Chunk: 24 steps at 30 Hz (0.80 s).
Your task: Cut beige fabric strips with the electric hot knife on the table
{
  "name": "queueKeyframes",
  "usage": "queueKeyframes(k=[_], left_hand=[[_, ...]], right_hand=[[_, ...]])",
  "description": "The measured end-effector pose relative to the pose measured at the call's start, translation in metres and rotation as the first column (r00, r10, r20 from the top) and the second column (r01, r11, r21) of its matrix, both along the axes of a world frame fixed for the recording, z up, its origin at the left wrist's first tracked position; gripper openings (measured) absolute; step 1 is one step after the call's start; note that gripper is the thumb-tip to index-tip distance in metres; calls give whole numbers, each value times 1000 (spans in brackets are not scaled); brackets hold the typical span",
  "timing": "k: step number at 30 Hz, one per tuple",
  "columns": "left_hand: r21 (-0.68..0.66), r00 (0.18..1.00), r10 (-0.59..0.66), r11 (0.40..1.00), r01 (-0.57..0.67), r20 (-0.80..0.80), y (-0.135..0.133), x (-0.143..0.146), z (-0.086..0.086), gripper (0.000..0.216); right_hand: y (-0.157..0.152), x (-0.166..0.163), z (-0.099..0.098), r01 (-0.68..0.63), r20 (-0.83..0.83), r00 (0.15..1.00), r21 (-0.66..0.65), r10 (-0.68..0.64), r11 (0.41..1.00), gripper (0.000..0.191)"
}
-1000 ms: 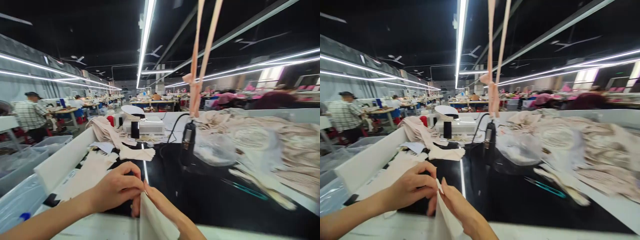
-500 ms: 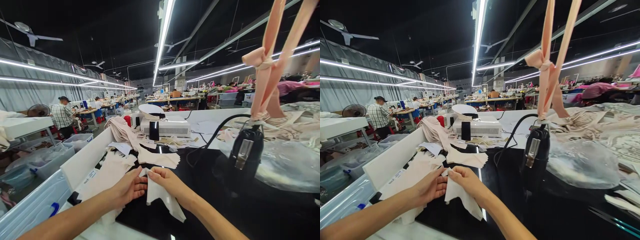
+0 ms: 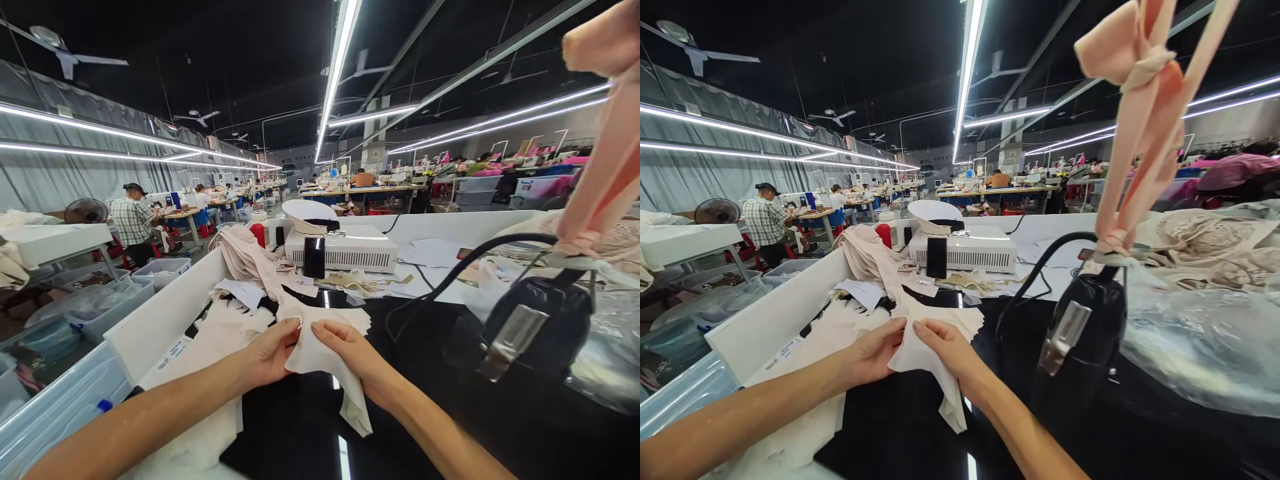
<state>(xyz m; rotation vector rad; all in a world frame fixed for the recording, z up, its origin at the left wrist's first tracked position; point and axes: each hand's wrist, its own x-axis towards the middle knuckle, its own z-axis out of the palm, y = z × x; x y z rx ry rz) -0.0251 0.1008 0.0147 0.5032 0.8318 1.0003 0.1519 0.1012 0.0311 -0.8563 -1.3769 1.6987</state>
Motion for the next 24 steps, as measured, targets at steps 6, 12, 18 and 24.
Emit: queueKeyframes(k=[6, 12, 18, 24], left_hand=[[64, 996, -9, 998, 14, -87, 17, 9, 2, 23], [283, 922, 254, 944, -170, -292, 58, 5, 6, 36], [461, 746, 431, 867, -187, -507, 101, -3, 4, 22], [485, 569, 456, 867, -112, -684, 114, -9, -10, 13]], right_hand=[[17, 11, -3, 57, 90, 994, 29, -59, 998, 56], [38, 27, -4, 141, 229, 958, 137, -170, 980, 54], [74, 53, -12, 315, 334, 852, 288, -403, 904, 48], [104, 65, -26, 428, 372, 742, 378, -558, 821, 49]])
